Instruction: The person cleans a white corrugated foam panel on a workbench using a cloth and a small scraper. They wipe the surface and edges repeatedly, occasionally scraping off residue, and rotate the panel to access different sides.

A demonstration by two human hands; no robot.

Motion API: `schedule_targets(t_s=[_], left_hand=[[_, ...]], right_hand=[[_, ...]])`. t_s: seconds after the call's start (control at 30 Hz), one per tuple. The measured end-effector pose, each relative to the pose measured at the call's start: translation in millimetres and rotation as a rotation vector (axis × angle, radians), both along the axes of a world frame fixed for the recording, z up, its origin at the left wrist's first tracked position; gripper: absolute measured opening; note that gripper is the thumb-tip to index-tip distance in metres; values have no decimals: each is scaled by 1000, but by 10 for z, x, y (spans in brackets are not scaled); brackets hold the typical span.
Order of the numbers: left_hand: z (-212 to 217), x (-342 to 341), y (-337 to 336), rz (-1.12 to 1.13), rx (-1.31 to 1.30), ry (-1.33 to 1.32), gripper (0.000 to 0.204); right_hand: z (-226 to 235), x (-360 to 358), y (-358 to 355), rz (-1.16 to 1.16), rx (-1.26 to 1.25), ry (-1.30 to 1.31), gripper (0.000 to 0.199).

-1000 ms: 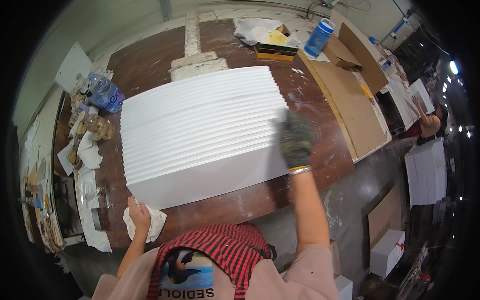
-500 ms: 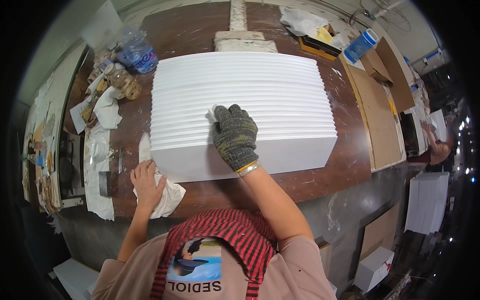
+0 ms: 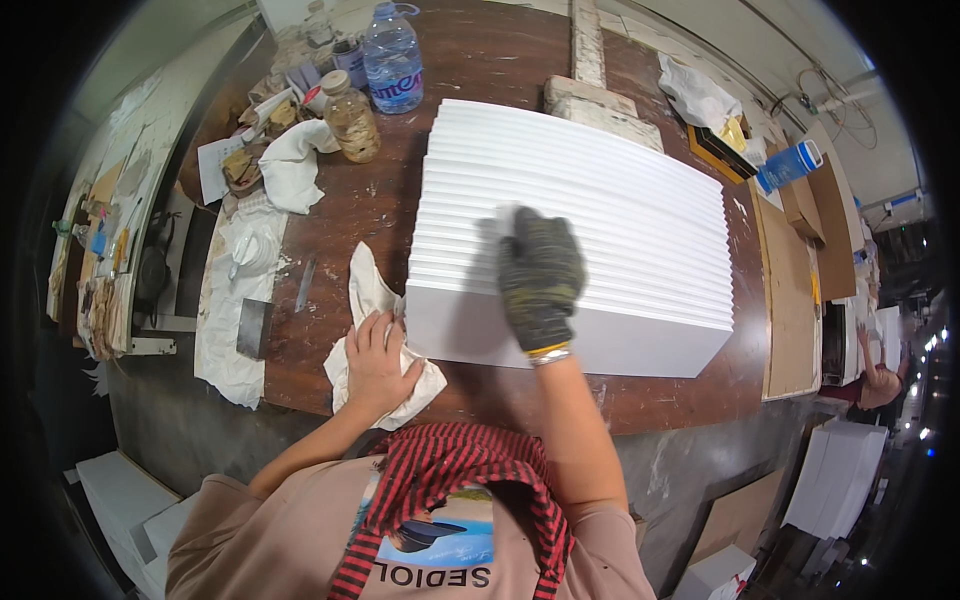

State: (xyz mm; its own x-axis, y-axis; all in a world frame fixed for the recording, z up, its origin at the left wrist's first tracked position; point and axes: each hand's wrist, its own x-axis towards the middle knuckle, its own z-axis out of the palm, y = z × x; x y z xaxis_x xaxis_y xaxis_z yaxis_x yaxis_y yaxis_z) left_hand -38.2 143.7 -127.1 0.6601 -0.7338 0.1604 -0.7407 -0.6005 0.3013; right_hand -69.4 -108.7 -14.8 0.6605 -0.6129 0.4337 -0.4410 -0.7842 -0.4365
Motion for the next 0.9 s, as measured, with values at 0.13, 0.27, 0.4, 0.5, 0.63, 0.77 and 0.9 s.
schedule_targets(t_s=[0.13, 0.27, 0.4, 0.5, 0.63, 0.77, 0.9], left_hand=[[70, 21, -20, 9, -38, 53, 75], [52, 53, -17, -13, -63, 65, 72], [39, 55, 11, -9, -69, 82, 71], [49, 59, 6, -8, -67, 115, 72], [59, 79, 11, -22, -92, 133, 72], [51, 79, 22, -14, -84, 159, 72], [55, 74, 7, -23, -83, 164, 70]], right_hand=[[-102, 267, 415, 302, -66, 116, 25], [138, 210, -9, 90, -235, -44, 25], [35, 384, 77, 86, -194, -79, 28], [-160, 606, 418, 342, -110, 111, 31], [-4, 563, 51, 65, -258, -14, 27], [96, 612, -26, 121, -351, -148, 30], [-156, 833, 437, 335, -111, 175, 34]])
